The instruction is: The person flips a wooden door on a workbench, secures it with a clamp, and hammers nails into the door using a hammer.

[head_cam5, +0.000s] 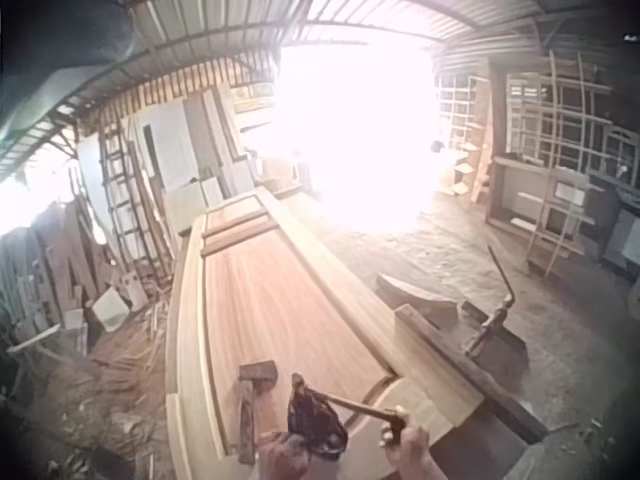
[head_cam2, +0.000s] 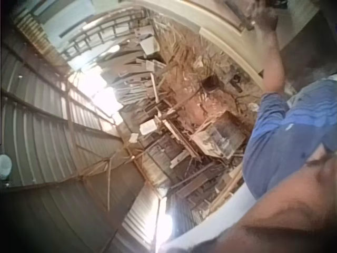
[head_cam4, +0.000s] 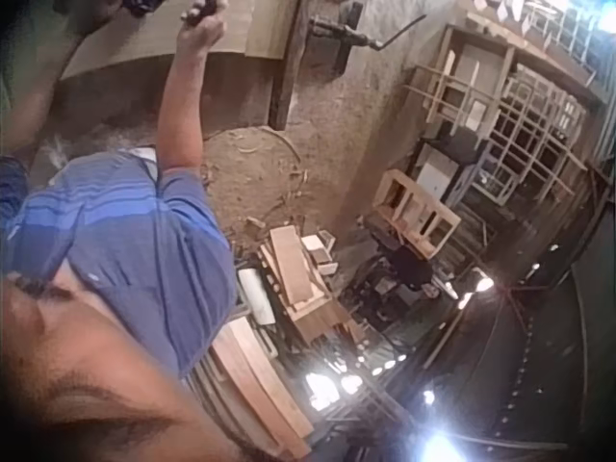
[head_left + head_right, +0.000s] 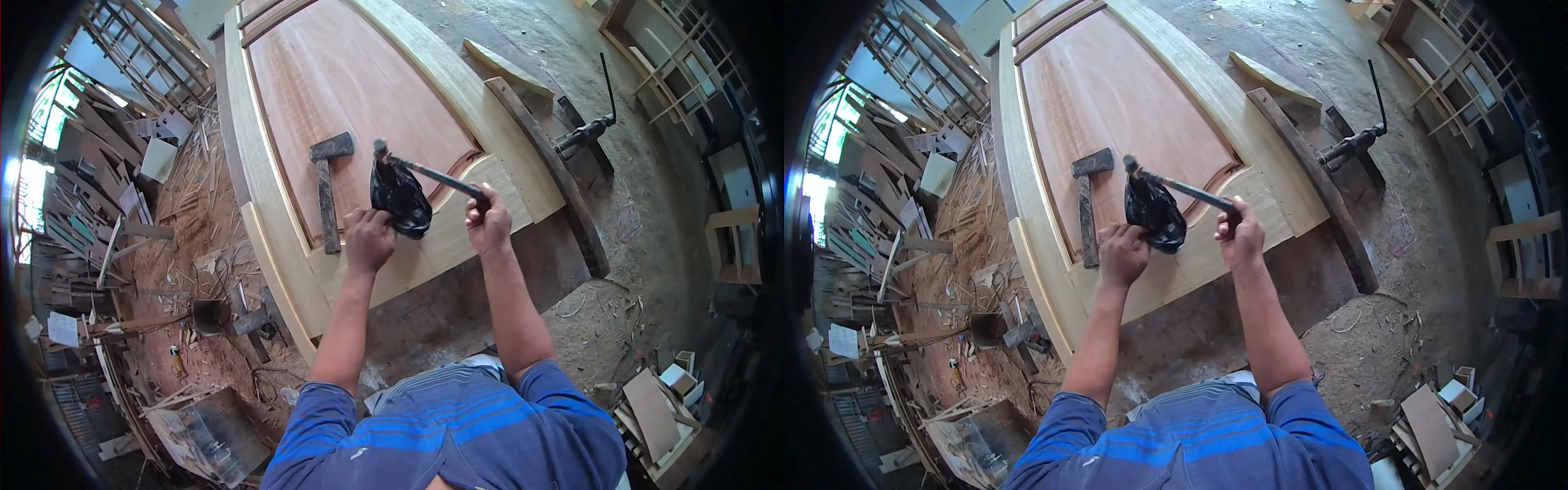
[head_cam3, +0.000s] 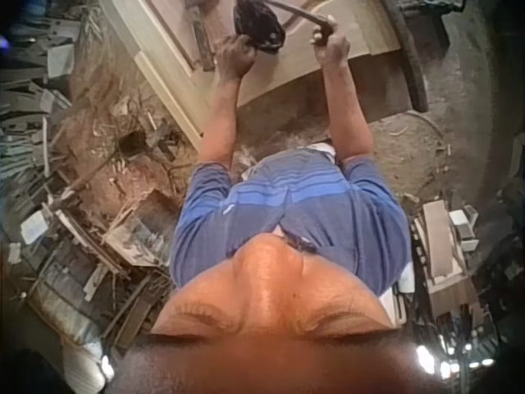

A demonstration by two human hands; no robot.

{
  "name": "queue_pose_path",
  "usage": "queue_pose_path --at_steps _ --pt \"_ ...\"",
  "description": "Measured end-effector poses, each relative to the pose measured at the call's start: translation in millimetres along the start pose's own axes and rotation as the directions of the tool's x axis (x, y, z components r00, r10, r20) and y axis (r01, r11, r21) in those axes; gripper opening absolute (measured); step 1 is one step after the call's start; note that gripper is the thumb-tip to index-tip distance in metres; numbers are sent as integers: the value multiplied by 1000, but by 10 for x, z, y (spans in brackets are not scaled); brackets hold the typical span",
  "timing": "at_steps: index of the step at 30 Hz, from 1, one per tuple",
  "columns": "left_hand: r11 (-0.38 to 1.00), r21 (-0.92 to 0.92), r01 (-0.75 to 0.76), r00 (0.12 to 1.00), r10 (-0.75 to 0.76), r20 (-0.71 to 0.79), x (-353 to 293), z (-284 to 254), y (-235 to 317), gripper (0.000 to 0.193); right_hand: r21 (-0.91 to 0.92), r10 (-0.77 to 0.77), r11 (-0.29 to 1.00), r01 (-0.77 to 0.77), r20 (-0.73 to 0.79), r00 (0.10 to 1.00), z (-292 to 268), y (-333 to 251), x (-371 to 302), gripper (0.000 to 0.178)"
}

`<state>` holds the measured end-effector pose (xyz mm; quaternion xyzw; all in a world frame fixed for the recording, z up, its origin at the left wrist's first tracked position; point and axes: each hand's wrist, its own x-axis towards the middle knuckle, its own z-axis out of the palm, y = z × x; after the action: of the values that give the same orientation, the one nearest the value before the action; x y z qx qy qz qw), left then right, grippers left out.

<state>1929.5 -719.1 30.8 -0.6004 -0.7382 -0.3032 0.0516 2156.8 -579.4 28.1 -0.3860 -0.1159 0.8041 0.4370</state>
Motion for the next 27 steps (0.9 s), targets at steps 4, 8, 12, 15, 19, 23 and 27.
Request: queue_pose_path --at_steps 4,8,12,15,19,23,27 --pt "998 62 10 1000 -11 17 72 -237 -198 12 -5 -139 990 139 -52 989 -119 -211 136 31" --pt "951 216 219 954 -256 157 84 -414 -211 16 -116 -272 957 266 -47 961 -301 -256 131 32" --pt "995 -95 -13 1000 10 -30 256 -447 -66 19 -321 -483 829 458 4 876 -403 -175 63 33" --pt "938 -297 -177 984 172 -44 472 -292 72 22 -545 -610 605 581 152 778 -475 -95 76 29" --pt "984 -175 -13 934 74 349 534 -224 229 21 -765 -710 -601 233 644 285 -253 -192 -226 26" --pt "987 -124 101 896 -36 442 389 -107 116 23 -655 -345 130 744 674 653 448 -15 -406 25" --pt "964 -13 266 896 -243 372 196 116 -31 28 -685 -9 286 670 697 717 753 473 107 20"
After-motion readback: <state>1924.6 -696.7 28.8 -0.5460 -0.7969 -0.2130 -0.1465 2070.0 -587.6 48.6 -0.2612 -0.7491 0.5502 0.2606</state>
